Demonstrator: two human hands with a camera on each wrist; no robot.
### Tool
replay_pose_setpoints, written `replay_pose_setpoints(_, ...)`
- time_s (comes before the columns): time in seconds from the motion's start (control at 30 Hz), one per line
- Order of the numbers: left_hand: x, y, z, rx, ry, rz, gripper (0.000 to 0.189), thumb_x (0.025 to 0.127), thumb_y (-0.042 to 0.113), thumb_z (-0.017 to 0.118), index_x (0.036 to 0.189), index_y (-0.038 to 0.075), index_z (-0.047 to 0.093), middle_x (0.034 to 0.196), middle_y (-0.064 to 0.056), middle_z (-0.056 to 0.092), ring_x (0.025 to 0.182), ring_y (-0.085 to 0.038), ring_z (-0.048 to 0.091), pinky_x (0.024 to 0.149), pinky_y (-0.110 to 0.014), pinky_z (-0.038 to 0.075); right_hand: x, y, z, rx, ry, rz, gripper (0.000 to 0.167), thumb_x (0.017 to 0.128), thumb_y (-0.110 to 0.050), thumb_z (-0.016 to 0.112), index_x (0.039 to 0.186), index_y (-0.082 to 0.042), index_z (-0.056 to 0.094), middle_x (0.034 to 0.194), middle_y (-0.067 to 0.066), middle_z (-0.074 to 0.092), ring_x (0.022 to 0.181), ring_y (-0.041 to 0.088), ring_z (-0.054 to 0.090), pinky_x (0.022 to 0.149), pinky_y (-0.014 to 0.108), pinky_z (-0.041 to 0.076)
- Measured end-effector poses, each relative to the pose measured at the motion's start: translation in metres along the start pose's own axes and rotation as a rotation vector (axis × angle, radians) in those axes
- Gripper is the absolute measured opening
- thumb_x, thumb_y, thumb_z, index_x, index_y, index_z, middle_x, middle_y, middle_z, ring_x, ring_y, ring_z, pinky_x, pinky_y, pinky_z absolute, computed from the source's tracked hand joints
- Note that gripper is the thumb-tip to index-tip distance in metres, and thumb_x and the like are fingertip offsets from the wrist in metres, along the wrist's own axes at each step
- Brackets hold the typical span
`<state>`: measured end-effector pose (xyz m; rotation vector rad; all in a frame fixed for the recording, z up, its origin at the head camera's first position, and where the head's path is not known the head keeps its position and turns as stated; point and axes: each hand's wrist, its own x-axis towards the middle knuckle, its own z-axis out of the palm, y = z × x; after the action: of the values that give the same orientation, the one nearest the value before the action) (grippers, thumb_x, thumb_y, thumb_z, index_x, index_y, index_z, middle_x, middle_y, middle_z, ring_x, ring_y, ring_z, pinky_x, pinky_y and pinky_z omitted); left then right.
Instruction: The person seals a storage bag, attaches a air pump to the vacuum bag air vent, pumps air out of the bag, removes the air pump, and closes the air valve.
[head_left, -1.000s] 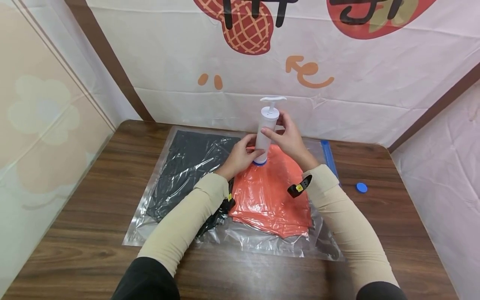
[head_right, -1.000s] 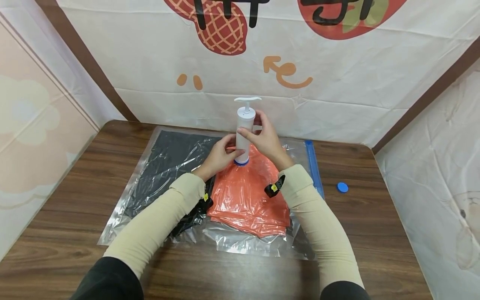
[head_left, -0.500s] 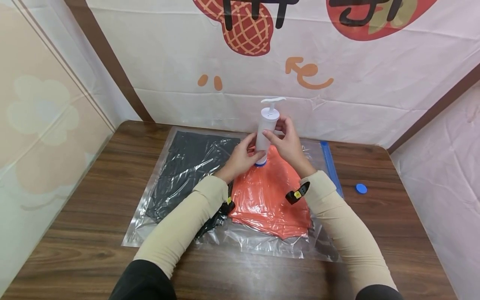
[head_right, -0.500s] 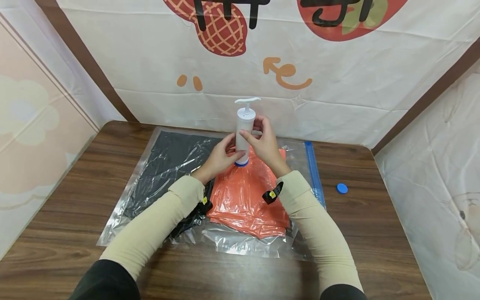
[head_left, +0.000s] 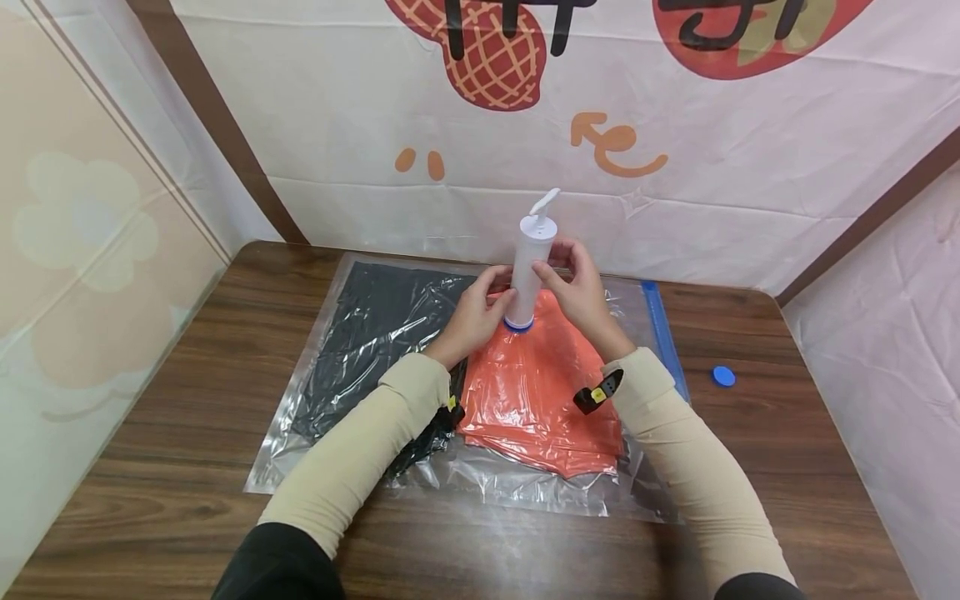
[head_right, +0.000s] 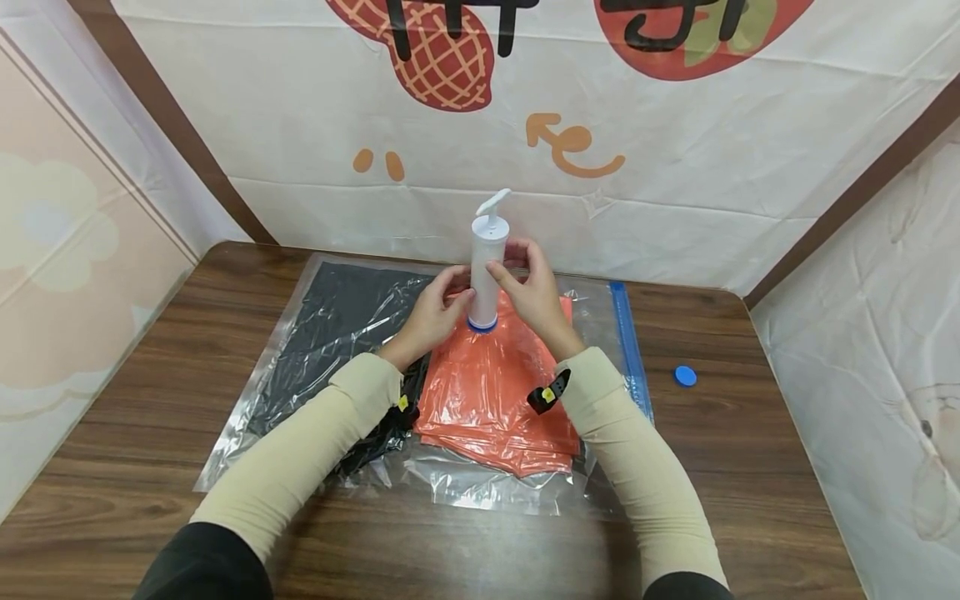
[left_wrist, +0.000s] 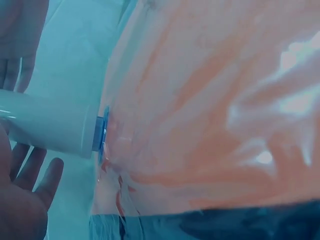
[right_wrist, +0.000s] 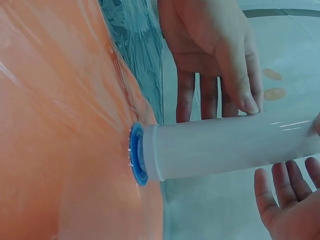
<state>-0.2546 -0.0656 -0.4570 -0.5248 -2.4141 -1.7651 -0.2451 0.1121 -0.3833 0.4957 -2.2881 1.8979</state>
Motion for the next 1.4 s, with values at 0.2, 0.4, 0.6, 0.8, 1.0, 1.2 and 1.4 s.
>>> replay_pose_setpoints(0.2, 0.005, 0.001, 0.003, -0.015, 0.031, -0.005, 0.042, 0.103, 0.007, 0.060, 0.142, -0.002, 0.047, 0.139, -0.020, 0.055, 0.126, -0.031, 0.058, 0.102, -0.039, 0.051, -0.002, 0.003, 0.001, 0.026, 0.013, 0.009, 0.040, 0.101, -0.003, 0.061, 0.134, 0.015, 0.047, 0.129, 0.030, 0.055, 0.114, 0.030, 0.056, 0.093, 0.027, 0.047)
replay_pose_setpoints(0.4, 0.009, 0.002, 0.006, -0.080, 0.029, -0.001, 0.057, 0.100, 0.003, 0.062, 0.152, -0.004, 0.038, 0.150, -0.021, 0.046, 0.135, -0.033, 0.051, 0.108, -0.038, 0.046, -0.001, 0.004, 0.003, 0.081, 0.000, 0.042, 0.043, 0.103, -0.003, 0.058, 0.141, 0.013, 0.046, 0.138, 0.031, 0.053, 0.121, 0.031, 0.054, 0.098, 0.031, 0.049)
replay_pose_setpoints(0.6, 0.008, 0.006, 0.008, -0.049, -0.015, -0.024, 0.057, 0.103, 0.008, 0.060, 0.155, 0.000, 0.037, 0.151, -0.021, 0.048, 0.137, -0.032, 0.051, 0.109, -0.036, 0.045, 0.000, 0.006, 0.005, 0.104, 0.012, 0.007, 0.044, 0.102, 0.000, 0.057, 0.142, 0.015, 0.045, 0.136, 0.034, 0.053, 0.117, 0.030, 0.055, 0.095, 0.028, 0.047)
replay_pose_setpoints(0.8, 0.004, 0.005, 0.006, -0.036, -0.025, -0.016, 0.056, 0.103, 0.009, 0.060, 0.155, 0.000, 0.038, 0.148, -0.022, 0.051, 0.135, -0.031, 0.053, 0.108, -0.037, 0.046, -0.001, 0.010, 0.007, 0.093, 0.057, 0.013, 0.044, 0.101, -0.001, 0.059, 0.140, 0.015, 0.045, 0.135, 0.034, 0.052, 0.121, 0.041, 0.053, 0.094, 0.027, 0.046)
replay_pose_setpoints(1.0, 0.002, 0.004, 0.003, -0.053, 0.013, 0.012, 0.047, 0.103, 0.006, 0.058, 0.148, -0.002, 0.046, 0.142, -0.023, 0.056, 0.130, -0.032, 0.057, 0.105, -0.037, 0.049, -0.003, 0.013, 0.008, 0.108, 0.106, 0.008, 0.037, 0.101, 0.001, 0.058, 0.133, 0.017, 0.047, 0.126, 0.029, 0.056, 0.109, 0.023, 0.057, 0.093, 0.027, 0.047)
replay_pose_setpoints(1.2, 0.003, 0.003, 0.003, -0.048, 0.042, 0.010, 0.043, 0.102, 0.006, 0.061, 0.142, -0.002, 0.051, 0.136, -0.022, 0.060, 0.126, -0.031, 0.060, 0.104, -0.037, 0.050, -0.007, 0.012, 0.010, 0.099, 0.083, 0.002, 0.033, 0.103, 0.000, 0.056, 0.130, 0.017, 0.048, 0.120, 0.025, 0.058, 0.102, 0.011, 0.056, 0.088, 0.024, 0.050)
replay_pose_setpoints(1.4, 0.005, 0.003, 0.006, -0.045, 0.046, -0.029, 0.047, 0.101, 0.007, 0.064, 0.144, -0.001, 0.049, 0.139, -0.021, 0.058, 0.128, -0.030, 0.058, 0.104, -0.036, 0.049, -0.001, 0.035, 0.010, 0.065, 0.057, -0.011, 0.039, 0.102, 0.000, 0.057, 0.137, 0.014, 0.047, 0.131, 0.033, 0.055, 0.116, 0.029, 0.057, 0.101, 0.041, 0.046)
